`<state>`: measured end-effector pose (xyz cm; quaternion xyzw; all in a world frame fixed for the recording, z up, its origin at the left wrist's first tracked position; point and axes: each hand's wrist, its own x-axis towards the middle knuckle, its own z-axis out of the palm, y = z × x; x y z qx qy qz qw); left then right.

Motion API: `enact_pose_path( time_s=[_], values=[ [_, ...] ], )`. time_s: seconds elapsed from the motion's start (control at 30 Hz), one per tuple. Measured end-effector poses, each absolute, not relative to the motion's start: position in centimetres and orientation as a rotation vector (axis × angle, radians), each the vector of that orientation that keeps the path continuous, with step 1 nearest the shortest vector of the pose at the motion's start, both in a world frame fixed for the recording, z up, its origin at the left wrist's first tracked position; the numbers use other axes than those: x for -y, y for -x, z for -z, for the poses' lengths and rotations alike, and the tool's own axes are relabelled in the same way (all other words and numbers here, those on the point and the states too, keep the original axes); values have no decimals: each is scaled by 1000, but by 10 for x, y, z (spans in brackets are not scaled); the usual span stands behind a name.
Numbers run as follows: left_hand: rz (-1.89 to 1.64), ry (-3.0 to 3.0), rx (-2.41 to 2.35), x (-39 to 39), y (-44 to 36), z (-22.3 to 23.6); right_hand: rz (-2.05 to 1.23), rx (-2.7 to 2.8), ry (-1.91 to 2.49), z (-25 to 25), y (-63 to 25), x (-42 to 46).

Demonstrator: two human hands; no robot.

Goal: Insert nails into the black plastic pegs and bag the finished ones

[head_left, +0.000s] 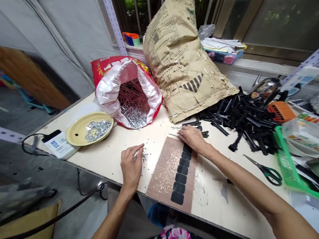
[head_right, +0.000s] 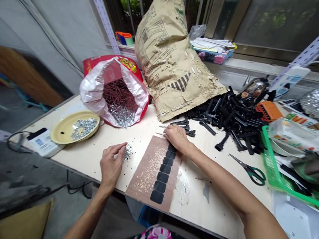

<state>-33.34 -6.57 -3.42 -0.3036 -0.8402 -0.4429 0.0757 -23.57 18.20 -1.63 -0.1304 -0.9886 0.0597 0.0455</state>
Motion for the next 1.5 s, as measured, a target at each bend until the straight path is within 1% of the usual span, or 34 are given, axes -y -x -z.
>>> enact_pose_path(
  time_s=[0.13,0.23,0.37,0.47,0.57,0.67,0.73,0.77,0.8,0.87,0.93,0.97,1.03,1.1,1.17,1.5],
  values=[
    [947,1071,2544,85,359,37,-153,3143,445,31,269,-182],
    [780,1247,2525,83,362,40,-133,3133,481,37,273,-181],
    [571,1327,2518,67,363,41,-107,3096,497,31,268,-177],
    [452,1393,2548,59,367,39,-160,2983,458,22,261,-175],
    [362,1483,2573,54,368,33,-268,2827,331,16,254,-174],
    [350,1521,2610,53,367,28,-395,2688,227,12,247,-167],
    [522,1489,2650,54,367,25,-482,2627,187,8,242,-157],
    [690,1440,2672,54,366,25,-531,2609,171,5,239,-149],
    [912,1359,2699,54,365,24,-584,2594,155,3,236,-141],
    [1493,1107,2735,52,361,23,-693,2573,122,-2,230,-123],
    [2114,792,2678,48,354,20,-782,2566,89,-5,226,-106],
    [2370,652,2611,45,350,17,-808,2565,82,-6,224,-99],
    [2702,468,2456,40,341,12,-824,2561,89,-6,223,-90],
    [2841,390,2349,36,333,6,-808,2545,113,-6,222,-86],
    [2891,374,2294,34,327,1,-789,2531,133,-6,221,-86],
    [2868,501,2318,32,318,-2,-680,2571,232,-9,210,-88]
  ],
)
